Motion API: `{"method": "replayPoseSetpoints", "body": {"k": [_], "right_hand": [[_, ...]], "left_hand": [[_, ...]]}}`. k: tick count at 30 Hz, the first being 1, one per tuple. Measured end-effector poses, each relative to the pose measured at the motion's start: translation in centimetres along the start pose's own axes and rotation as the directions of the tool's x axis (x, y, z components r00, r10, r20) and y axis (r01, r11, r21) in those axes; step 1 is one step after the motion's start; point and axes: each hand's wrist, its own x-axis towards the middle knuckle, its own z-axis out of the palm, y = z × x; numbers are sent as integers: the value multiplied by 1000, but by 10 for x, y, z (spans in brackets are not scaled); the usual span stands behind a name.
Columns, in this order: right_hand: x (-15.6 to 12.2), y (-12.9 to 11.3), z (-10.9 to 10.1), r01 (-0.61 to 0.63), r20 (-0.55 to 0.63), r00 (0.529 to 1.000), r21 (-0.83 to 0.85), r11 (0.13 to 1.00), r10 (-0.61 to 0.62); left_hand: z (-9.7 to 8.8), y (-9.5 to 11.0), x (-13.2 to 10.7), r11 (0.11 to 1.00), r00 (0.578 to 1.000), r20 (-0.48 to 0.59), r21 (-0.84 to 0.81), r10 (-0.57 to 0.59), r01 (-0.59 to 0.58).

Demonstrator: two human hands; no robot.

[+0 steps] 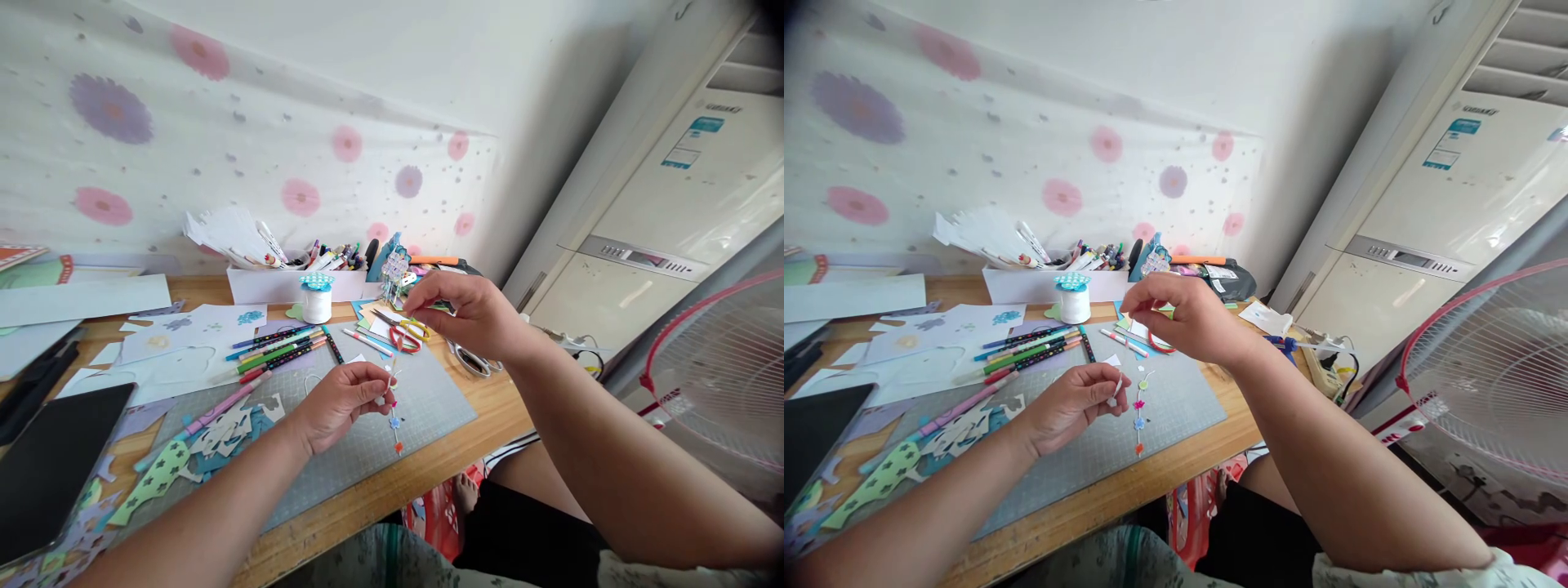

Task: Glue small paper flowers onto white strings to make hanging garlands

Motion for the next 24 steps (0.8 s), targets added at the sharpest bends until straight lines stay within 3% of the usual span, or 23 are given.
{"method": "replayPoseSetpoints", "body": {"k": [24], "right_hand": [[-12,27,3,-172,-82,981,68,983,178]], "left_hand": [[5,1,-4,993,999,-37,121,12,-8]]}}
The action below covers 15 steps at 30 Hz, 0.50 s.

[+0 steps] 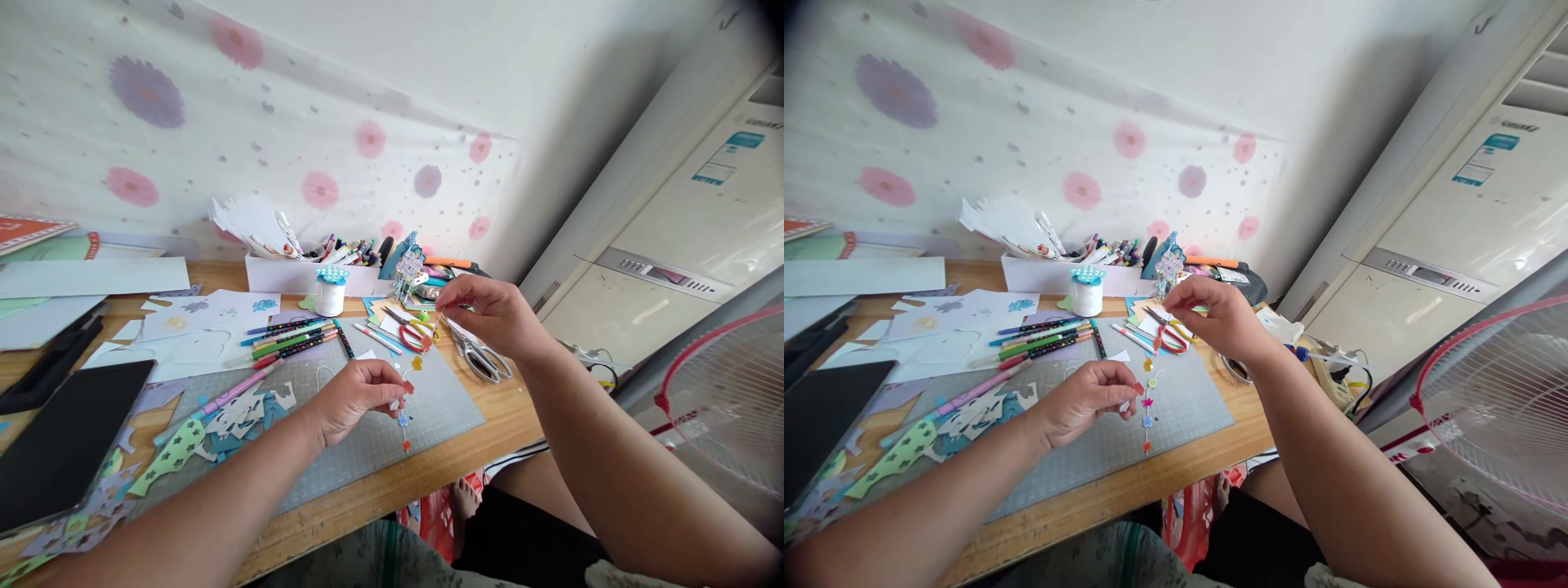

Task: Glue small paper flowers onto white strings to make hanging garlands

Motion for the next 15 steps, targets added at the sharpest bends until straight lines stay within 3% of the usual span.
{"method": "replayPoseSetpoints", "body": {"k": [15], "right_hand": [[0,11,3,-68,-42,997,-33,997,66]], "left_hand": [[-2,-2,4,998,998,-36,54,43,-41]]}}
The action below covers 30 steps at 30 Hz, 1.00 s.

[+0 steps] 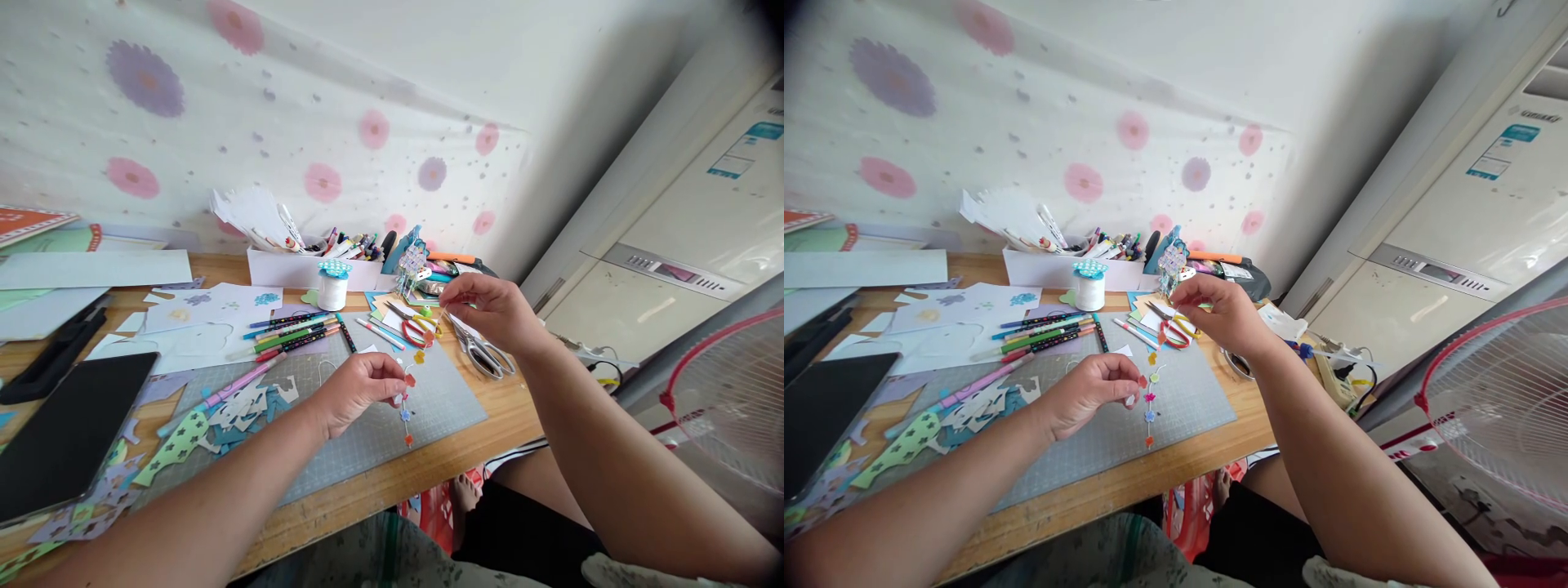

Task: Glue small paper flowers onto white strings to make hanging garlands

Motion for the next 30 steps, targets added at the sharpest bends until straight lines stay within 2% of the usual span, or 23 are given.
{"method": "replayPoseSetpoints", "body": {"k": [4,8,16,20,24,27,30], "right_hand": [[-1,0,-1,-2,-3,1000,-11,1000,2],[2,-3,-2,19,-11,1000,-6,1000,-19],[16,-33,-2,106,35,994,-64,992,-104],[22,-42,-2,129,34,991,-58,990,-127],[23,-43,-3,152,68,987,-57,987,-148],[19,-39,-4,166,83,984,-81,983,-160],[14,-29,-5,160,95,984,-132,978,-148]], "left_hand": [[-1,-1,0,999,999,32,-53,-7,9],[-3,0,-3,989,993,111,-133,-48,62],[-5,4,-6,924,951,299,-338,-76,180],[-4,5,-6,919,940,333,-343,-77,197],[-7,3,-5,952,957,279,-266,-73,150],[-14,3,-3,997,981,184,-24,-65,71],[-23,5,0,977,989,135,213,-59,30]]}}
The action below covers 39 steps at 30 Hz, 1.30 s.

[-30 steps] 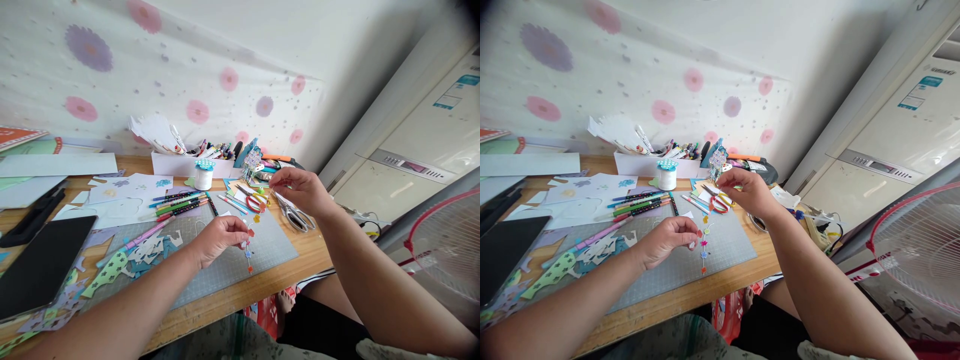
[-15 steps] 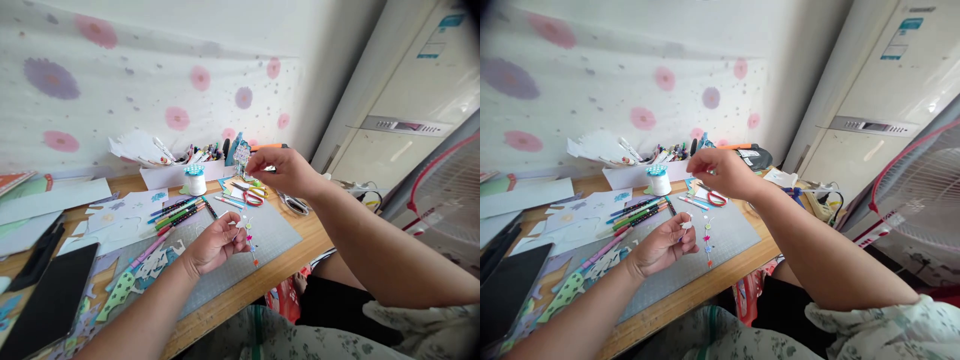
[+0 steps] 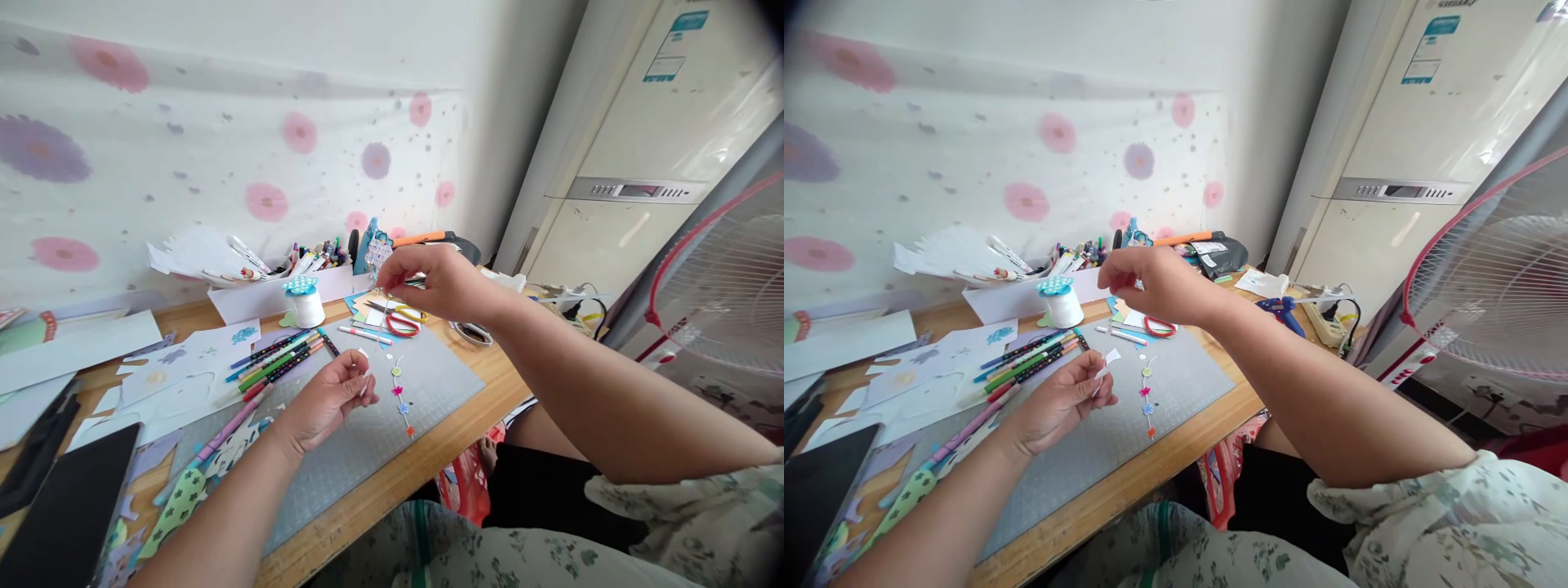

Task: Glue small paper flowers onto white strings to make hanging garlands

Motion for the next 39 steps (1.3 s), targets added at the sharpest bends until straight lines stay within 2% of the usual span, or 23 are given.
{"method": "replayPoseSetpoints", "body": {"k": [5,11,17,22,24,27,31,32,35,39], "right_hand": [[-18,22,10,-94,72,993,-27,995,96],[-39,49,31,-195,155,968,-30,980,197],[-45,62,41,-246,145,963,121,962,228],[-45,63,45,-245,143,966,254,936,214],[-44,61,44,-232,145,970,296,927,196],[-41,56,41,-214,131,975,320,923,180],[-36,48,35,-209,119,977,355,911,178],[-35,46,34,-204,114,978,370,907,174],[-32,42,32,-185,78,983,403,896,168],[-31,42,29,-169,30,985,391,905,171]], "left_hand": [[-15,0,4,952,998,-69,304,-13,34],[-20,-2,5,778,989,-144,620,-15,102],[-16,0,4,635,990,-134,762,-42,130],[-20,-2,5,488,988,-105,860,-109,145],[-22,-3,6,463,991,-115,876,-73,135],[-20,1,9,506,981,-163,858,106,88],[-2,23,16,649,889,-279,760,363,-26],[4,30,18,666,878,-285,745,384,-49],[22,51,27,693,893,-259,717,369,-78],[39,62,42,700,879,-287,711,380,-70]]}}
